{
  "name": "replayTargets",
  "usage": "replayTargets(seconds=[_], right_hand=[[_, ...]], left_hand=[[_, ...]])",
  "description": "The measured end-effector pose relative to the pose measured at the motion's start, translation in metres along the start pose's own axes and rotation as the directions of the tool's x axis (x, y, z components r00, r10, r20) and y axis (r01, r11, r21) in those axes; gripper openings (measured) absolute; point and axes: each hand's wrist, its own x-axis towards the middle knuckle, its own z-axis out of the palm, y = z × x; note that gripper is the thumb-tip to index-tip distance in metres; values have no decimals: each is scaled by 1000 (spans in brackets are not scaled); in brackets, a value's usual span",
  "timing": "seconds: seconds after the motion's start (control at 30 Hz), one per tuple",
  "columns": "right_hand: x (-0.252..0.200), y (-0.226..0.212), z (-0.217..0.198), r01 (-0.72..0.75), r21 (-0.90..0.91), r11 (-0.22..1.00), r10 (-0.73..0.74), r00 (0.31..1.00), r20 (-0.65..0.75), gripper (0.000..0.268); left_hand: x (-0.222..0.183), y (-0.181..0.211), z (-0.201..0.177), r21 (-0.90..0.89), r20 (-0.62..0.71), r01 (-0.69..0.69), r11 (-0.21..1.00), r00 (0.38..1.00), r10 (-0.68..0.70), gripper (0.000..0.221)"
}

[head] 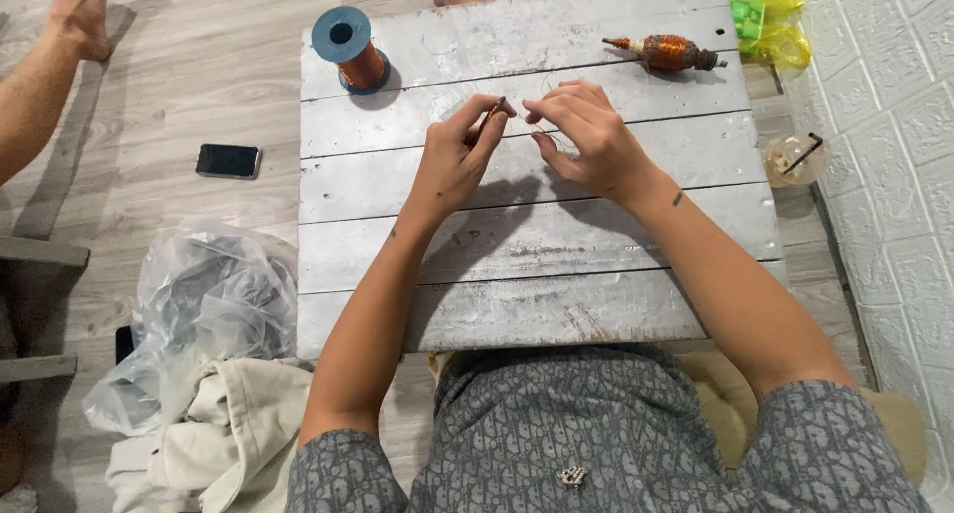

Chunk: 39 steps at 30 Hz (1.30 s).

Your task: Winding thin copper wire around a motor armature using a small tool to guide the wire.

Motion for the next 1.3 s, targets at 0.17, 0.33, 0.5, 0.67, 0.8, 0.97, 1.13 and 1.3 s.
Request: replayTargets(seconds=[0.17,0.33,0.5,0.67,0.8,0.97,1.13,1.3], right_hand=[[4,-4,-5,-2,63,998,6,998,-57,33],[3,-1,-3,6,68,998,1,994,-105,28],[5,-4,-1,37,61,997,-29,992,-126,21],[11,-7,-4,67,67,995,-57,988,-141,14],[11,-8,-4,59,71,996,-49,990,-135,8],[2,1,-1,52,69,996,-43,991,-125,9],[1,1,1,36,81,996,-25,992,-125,16],[4,-6,-2,19,106,994,-7,993,-117,10]], left_hand=[[0,5,3,-61,-24,-2,998,1000,1,14],[0,9,2,-73,-51,-16,997,999,13,13],[-1,11,1,-28,-57,-57,998,997,55,15],[-1,18,1,47,-52,-157,987,986,159,23],[-1,10,-7,235,11,-165,958,986,167,13],[-1,2,-3,245,-27,-118,962,991,128,16],[0,-8,3,103,-19,-47,994,999,49,27],[-1,4,0,37,-38,35,999,999,-33,14]])
